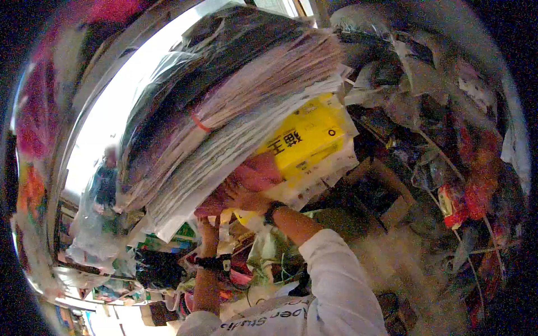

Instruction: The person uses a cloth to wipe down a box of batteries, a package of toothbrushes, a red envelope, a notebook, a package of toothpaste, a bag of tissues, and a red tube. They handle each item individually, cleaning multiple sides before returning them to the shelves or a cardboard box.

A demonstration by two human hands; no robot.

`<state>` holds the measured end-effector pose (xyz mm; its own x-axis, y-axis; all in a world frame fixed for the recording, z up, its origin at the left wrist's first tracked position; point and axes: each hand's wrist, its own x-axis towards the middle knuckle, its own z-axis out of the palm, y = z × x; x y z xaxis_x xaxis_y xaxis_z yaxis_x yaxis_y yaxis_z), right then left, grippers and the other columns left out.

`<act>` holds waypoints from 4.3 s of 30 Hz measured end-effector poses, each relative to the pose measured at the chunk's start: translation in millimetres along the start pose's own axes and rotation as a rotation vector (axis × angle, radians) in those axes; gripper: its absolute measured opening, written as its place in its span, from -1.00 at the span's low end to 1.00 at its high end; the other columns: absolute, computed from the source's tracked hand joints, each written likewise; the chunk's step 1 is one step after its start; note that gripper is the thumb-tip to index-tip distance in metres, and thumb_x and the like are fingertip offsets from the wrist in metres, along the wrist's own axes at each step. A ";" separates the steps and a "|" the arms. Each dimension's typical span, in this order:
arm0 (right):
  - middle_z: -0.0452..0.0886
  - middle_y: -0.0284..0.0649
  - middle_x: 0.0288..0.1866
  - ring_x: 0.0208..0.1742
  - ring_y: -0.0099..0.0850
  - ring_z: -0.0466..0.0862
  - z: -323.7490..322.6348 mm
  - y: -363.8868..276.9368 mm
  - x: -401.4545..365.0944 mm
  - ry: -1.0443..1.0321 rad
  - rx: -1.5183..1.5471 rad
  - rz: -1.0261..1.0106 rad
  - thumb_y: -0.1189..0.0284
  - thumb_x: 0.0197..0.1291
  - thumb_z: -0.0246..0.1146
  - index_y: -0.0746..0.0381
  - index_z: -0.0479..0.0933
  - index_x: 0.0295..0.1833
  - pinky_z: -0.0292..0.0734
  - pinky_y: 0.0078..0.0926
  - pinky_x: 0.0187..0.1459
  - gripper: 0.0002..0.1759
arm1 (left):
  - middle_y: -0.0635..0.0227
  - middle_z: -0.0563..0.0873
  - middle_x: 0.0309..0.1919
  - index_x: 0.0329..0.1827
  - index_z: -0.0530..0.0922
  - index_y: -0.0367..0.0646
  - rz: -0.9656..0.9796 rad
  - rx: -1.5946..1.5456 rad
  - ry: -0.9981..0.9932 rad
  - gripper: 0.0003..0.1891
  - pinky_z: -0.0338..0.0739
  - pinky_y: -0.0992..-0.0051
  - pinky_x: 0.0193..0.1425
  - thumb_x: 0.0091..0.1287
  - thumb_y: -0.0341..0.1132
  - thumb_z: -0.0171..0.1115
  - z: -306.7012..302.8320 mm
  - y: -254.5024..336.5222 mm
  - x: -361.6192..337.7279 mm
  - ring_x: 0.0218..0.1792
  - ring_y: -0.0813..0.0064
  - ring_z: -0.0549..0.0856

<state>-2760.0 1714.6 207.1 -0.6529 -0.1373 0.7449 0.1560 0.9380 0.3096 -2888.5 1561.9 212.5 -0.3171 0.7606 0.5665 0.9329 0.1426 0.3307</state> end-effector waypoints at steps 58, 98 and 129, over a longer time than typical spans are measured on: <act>0.39 -0.21 -0.09 -0.02 -0.26 0.33 -0.5 -7.4 -15.4 0.292 0.651 0.806 0.41 -0.24 0.24 0.15 0.47 -0.18 0.05 -0.13 0.06 -0.64 | 0.01 0.26 0.08 0.09 0.28 -0.22 -0.226 -0.241 -0.079 -0.46 0.22 0.34 0.11 -0.04 -0.41 0.16 -16.2 24.4 0.5 0.08 0.10 0.28; 0.46 -0.26 -0.20 -0.19 -0.51 0.45 22.3 -490.8 67.8 -1.425 1.918 1.089 0.37 0.12 -0.02 0.34 0.31 -0.03 0.37 -0.59 -0.16 -0.66 | 0.24 0.50 -0.14 -0.04 0.33 -0.24 -1.186 -2.061 1.197 -0.75 0.46 0.41 -0.06 0.20 -0.48 -0.14 -179.8 -113.1 -449.4 -0.18 0.38 0.54; 0.48 -0.32 -0.20 -0.16 -0.56 0.45 148.7 -606.7 85.9 -1.717 1.595 1.071 0.34 0.13 0.03 0.29 0.41 -0.18 0.32 -0.61 -0.10 -0.75 | 0.23 0.56 -0.29 -0.13 0.38 -0.24 -1.413 -2.503 1.092 -0.76 0.54 0.44 -0.35 0.18 -0.33 0.02 -152.2 -244.6 -554.5 -0.34 0.40 0.59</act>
<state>-3020.9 1181.1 -4.6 -0.6102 -0.2213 -0.7607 0.7712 0.0540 -0.6343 -2966.9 1008.8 -67.6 -0.5471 0.6196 -0.5628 -0.5872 -0.7632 -0.2695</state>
